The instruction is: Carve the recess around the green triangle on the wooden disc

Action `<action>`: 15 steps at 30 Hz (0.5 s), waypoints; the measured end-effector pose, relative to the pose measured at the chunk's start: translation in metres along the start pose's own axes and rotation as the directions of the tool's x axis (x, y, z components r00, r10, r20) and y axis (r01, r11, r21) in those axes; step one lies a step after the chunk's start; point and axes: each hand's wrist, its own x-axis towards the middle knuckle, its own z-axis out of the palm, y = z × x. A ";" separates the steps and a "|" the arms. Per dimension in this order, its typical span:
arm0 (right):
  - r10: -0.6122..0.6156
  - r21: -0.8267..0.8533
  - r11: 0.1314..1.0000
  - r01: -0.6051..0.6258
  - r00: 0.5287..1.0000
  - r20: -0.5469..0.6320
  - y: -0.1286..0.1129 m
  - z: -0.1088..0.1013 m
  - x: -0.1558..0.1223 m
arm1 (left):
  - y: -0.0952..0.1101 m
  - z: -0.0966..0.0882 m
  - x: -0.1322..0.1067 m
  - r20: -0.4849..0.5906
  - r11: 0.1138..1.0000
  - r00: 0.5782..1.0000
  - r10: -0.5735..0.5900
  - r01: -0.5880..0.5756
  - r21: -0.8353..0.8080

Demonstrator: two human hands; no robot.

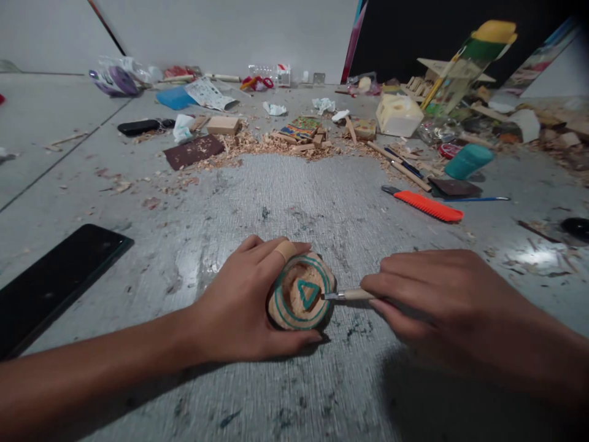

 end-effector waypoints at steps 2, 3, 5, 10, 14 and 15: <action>-0.009 -0.070 0.998 0.009 1.000 0.009 -0.004 -0.002 -0.003 | 0.000 0.001 -0.001 0.002 1.000 1.000 0.016 -0.016 0.019; -0.007 -0.109 0.994 0.008 1.000 0.014 -0.007 -0.002 -0.005 | 0.000 0.001 -0.002 0.004 0.999 1.000 0.024 -0.024 0.026; -0.001 -0.172 0.985 0.006 1.000 0.027 -0.014 -0.001 -0.009 | -0.001 0.002 -0.002 0.004 0.998 0.999 0.037 -0.037 0.041; 0.047 -0.130 0.990 -0.048 0.999 -0.009 -0.029 0.011 -0.009 | -0.001 0.003 -0.001 0.007 0.997 1.000 0.023 -0.024 0.075; 0.098 -0.101 0.989 -0.108 0.990 -0.101 -0.033 0.023 -0.004 | -0.001 0.000 -0.001 -0.003 0.996 0.998 -0.059 0.060 0.064; 0.111 -0.100 0.987 -0.124 0.985 -0.130 -0.033 0.027 -0.002 | -0.002 0.000 -0.001 -0.012 0.996 0.997 -0.077 0.077 0.055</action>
